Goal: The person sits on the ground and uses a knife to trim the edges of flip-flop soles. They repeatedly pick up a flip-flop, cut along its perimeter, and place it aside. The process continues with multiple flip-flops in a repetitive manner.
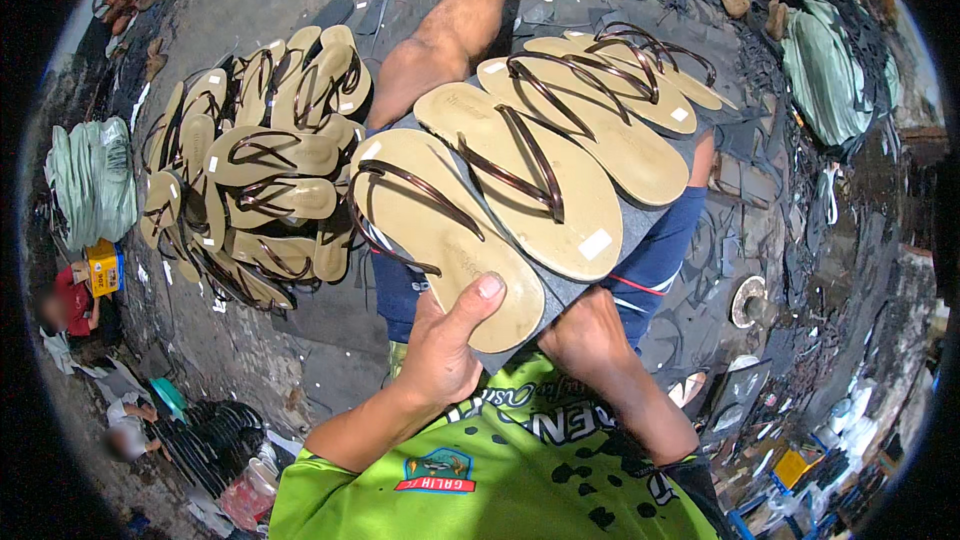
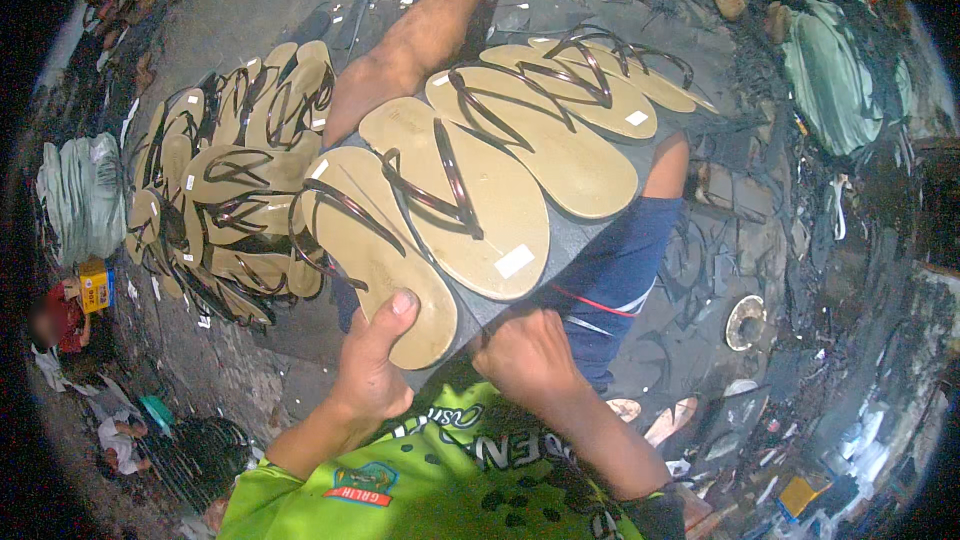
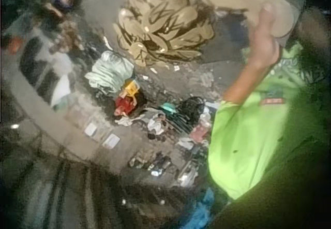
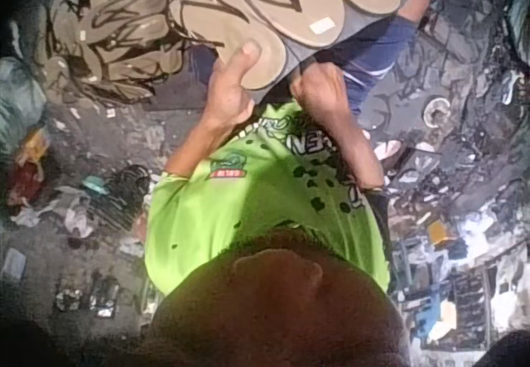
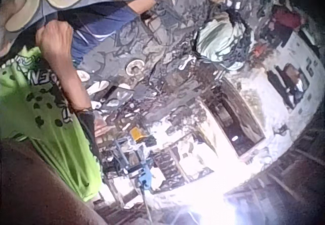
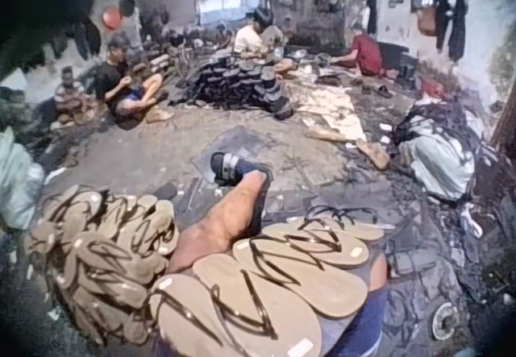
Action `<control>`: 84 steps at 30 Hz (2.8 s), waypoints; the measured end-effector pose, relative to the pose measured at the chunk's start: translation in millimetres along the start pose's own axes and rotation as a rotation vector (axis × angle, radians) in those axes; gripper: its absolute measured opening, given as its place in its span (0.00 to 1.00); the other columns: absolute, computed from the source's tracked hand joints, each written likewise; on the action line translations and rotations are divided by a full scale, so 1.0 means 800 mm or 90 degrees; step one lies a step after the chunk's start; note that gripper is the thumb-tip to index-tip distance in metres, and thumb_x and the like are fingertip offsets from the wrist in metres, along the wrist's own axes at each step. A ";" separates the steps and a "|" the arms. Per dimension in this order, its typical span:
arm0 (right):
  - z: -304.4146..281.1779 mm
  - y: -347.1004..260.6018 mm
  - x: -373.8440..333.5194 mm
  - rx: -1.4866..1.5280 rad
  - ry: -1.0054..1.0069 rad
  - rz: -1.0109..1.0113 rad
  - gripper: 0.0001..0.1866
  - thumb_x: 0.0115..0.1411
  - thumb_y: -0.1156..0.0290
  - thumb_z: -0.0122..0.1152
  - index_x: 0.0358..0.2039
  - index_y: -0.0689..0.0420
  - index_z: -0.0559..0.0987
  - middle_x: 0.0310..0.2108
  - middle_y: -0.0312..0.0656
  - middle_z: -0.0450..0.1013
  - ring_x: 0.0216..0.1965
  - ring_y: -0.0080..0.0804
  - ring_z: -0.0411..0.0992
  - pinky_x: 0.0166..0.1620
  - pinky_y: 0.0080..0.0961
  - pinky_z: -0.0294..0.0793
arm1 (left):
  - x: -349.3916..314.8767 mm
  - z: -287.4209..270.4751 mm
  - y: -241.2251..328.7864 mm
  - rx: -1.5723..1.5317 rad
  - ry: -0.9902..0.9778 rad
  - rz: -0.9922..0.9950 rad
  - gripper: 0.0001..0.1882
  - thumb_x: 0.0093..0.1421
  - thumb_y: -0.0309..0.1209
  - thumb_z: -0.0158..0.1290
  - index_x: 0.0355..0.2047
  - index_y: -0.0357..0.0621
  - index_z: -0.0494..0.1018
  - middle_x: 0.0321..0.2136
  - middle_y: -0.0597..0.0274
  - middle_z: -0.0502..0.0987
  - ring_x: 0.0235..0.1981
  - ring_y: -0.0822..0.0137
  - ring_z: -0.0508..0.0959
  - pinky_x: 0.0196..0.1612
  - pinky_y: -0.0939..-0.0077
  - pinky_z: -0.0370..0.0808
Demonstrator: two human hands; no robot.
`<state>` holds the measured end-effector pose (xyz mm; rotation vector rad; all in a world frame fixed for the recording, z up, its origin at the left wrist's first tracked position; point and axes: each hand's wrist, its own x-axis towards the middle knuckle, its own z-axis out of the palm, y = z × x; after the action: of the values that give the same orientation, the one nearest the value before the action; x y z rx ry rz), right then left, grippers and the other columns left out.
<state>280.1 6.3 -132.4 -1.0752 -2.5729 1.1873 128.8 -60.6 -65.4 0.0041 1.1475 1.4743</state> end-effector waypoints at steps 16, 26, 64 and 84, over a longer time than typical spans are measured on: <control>0.039 -0.011 0.141 -0.136 0.083 -0.140 0.17 0.58 0.60 0.55 0.46 0.54 0.75 0.49 0.50 0.72 0.50 0.48 0.69 0.54 0.39 0.67 | -0.004 -0.007 0.000 -0.026 -0.022 -0.077 0.22 0.60 0.28 0.56 0.53 0.34 0.66 0.44 0.55 0.76 0.43 0.68 0.77 0.48 0.72 0.73; 0.043 0.005 0.206 0.353 -0.087 -0.018 0.17 0.55 0.61 0.59 0.41 0.58 0.77 0.40 0.53 0.75 0.41 0.44 0.74 0.47 0.37 0.71 | -0.075 -0.040 0.021 0.179 -0.128 -0.071 0.27 0.54 0.28 0.61 0.52 0.35 0.65 0.42 0.57 0.75 0.43 0.68 0.76 0.46 0.73 0.73; -0.014 0.006 -0.068 0.032 0.125 -0.116 0.30 0.46 0.74 0.67 0.52 0.46 0.74 0.31 0.42 0.72 0.28 0.40 0.72 0.30 0.33 0.71 | 0.082 -0.105 0.018 -0.365 -0.104 -0.061 0.21 0.64 0.54 0.45 0.43 0.52 0.72 0.32 0.63 0.77 0.22 0.64 0.79 0.22 0.73 0.79; -0.078 -0.064 0.070 0.026 0.038 0.001 0.27 0.51 0.70 0.68 0.53 0.40 0.75 0.24 0.38 0.66 0.23 0.39 0.68 0.27 0.34 0.68 | 0.096 -0.107 0.038 -0.398 -0.179 -0.115 0.20 0.66 0.36 0.47 0.56 0.45 0.61 0.46 0.52 0.74 0.47 0.53 0.78 0.49 0.52 0.78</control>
<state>233.2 59.1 -63.9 -1.0872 -2.4930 1.1828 32.5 -49.8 -135.2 -0.3068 0.4200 1.5560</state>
